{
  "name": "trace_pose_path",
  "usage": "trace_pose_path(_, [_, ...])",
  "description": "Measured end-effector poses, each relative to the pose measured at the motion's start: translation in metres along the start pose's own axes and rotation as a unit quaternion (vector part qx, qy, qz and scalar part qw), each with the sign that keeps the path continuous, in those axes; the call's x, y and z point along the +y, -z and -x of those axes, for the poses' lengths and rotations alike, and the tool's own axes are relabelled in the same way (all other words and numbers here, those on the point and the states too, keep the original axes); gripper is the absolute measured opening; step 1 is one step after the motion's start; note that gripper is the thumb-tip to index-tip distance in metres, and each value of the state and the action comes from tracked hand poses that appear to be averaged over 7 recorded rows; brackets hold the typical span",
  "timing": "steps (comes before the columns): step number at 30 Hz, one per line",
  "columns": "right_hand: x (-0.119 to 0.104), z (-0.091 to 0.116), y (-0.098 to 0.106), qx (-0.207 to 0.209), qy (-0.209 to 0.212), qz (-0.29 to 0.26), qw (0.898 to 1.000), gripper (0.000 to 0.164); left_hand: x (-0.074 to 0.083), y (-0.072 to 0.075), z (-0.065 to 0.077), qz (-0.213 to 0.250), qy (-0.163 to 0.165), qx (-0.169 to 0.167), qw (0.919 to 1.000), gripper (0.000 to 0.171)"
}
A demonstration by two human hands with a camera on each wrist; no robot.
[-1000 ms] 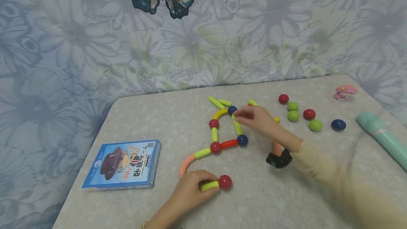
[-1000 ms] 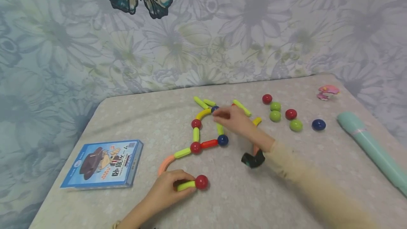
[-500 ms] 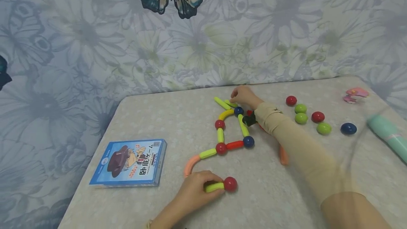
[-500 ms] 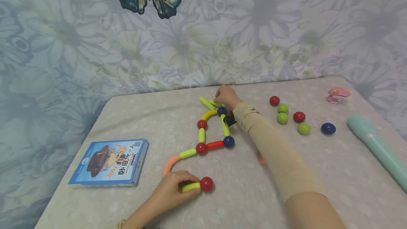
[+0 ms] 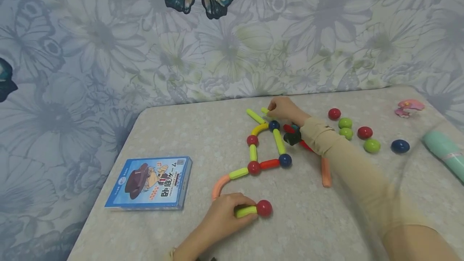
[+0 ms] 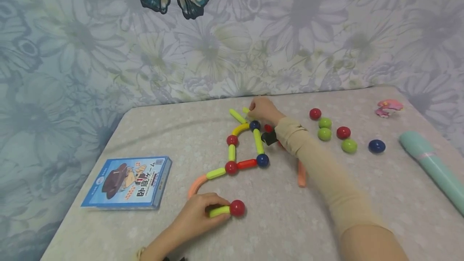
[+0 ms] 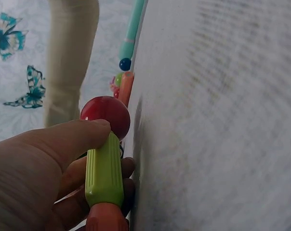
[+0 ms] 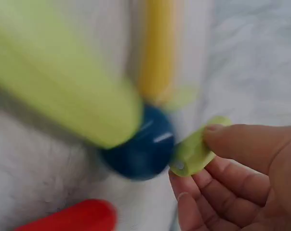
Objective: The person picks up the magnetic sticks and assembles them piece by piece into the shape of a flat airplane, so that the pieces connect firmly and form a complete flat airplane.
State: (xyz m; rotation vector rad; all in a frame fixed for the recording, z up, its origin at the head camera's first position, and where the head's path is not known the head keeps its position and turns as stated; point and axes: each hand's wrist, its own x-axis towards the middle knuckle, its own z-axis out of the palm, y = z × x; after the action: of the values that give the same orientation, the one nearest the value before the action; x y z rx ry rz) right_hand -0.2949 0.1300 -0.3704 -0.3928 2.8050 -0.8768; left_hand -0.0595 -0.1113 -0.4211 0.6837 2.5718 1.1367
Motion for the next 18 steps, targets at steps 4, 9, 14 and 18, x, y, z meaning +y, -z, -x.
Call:
trace_pose_path(4, [-0.009, 0.053, 0.011, -0.011, -0.019, -0.140, 0.990, 0.031, -0.001, -0.002, -0.001, -0.002, 0.009, -0.001, 1.0000, 0.020])
trace_pose_path(9, [-0.014, 0.139, -0.004, -0.061, -0.035, -0.286, 0.956, 0.046, -0.001, -0.001, 0.000, -0.011, 0.015, 0.001, 0.9998, 0.020])
trace_pose_path(14, [-0.009, 0.207, -0.041, -0.159, -0.075, -0.399, 0.900, 0.052, -0.002, -0.002, -0.001, -0.010, 0.015, -0.004, 0.9998, 0.022])
trace_pose_path(18, [-0.006, 0.235, -0.073, -0.249, -0.077, -0.473, 0.841, 0.047, -0.002, -0.003, -0.002, -0.004, 0.009, -0.001, 0.9999, 0.026])
